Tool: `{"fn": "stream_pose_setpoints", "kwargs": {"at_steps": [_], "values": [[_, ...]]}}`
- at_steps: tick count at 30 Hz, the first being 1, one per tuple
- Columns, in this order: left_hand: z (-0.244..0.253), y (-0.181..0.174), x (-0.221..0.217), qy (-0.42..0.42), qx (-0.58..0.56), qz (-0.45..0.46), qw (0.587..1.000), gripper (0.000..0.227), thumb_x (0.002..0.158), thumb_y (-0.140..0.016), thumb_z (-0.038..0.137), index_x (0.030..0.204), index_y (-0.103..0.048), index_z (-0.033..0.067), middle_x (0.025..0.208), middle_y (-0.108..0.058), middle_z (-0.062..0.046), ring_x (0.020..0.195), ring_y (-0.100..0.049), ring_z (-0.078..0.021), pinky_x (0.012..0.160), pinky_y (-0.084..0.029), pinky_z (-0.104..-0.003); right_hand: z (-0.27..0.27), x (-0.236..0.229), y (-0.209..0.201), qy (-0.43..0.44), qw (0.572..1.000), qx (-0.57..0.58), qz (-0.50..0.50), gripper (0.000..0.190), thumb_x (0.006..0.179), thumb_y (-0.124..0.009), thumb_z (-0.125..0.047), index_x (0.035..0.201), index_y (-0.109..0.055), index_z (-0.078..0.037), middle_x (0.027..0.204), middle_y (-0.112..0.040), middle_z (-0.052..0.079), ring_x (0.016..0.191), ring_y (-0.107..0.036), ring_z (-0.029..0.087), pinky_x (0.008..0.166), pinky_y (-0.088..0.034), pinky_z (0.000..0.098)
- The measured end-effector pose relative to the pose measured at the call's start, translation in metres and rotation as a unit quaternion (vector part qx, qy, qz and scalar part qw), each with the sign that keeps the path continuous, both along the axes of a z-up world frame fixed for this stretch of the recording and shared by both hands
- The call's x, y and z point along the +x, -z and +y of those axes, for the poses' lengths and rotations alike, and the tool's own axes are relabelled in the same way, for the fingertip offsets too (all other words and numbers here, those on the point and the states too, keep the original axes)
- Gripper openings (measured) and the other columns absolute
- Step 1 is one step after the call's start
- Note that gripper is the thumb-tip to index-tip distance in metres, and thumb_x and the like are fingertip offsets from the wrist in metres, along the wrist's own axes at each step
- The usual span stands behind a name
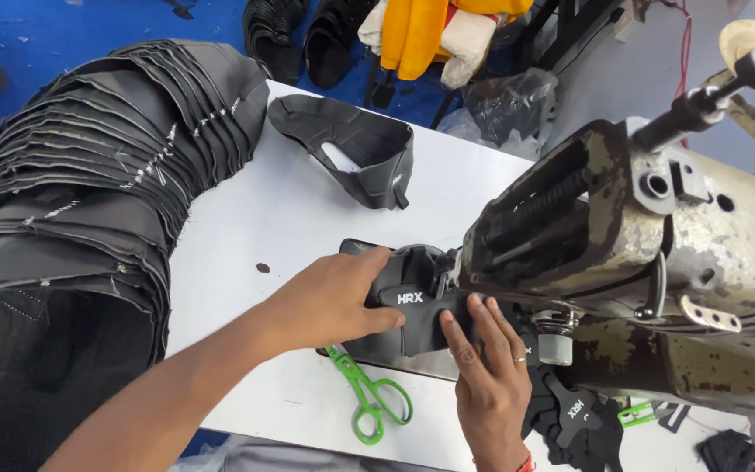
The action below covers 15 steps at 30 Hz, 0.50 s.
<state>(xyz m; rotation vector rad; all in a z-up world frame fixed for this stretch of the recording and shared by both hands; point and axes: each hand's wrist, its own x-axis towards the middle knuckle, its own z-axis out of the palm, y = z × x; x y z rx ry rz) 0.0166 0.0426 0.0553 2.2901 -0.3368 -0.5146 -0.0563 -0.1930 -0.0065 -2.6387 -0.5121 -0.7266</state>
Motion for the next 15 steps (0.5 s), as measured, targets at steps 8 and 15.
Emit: {"fn": "stream_pose_setpoints", "kwargs": {"at_steps": [8,15], "values": [[0.002,-0.002,0.0,-0.031,-0.046,0.085,0.995,0.051,0.074,-0.079,0.04,0.104,-0.06,0.0035,0.08,-0.07,-0.015,0.075,-0.071,-0.0289,0.067,-0.053,-0.041,-0.004,0.005,-0.007,-0.024,1.0,0.004,0.003,0.061,0.079,-0.059,0.018,0.126,-0.073,-0.017,0.139,-0.063,0.011,0.131,-0.061,0.034,0.099,-0.054,0.0412],[-0.001,0.038,-0.009,-0.056,-0.227,0.049,0.971,0.045,0.076,-0.083,0.03,0.108,-0.066,0.0036,0.081,-0.073,-0.002,0.071,-0.07,-0.0123,0.064,-0.055,-0.029,-0.008,0.015,-0.012,-0.043,0.999,0.006,-0.009,0.06,0.076,-0.063,0.014,0.126,-0.072,-0.017,0.137,-0.064,0.012,0.129,-0.06,0.034,0.101,-0.052,0.0426]]}}
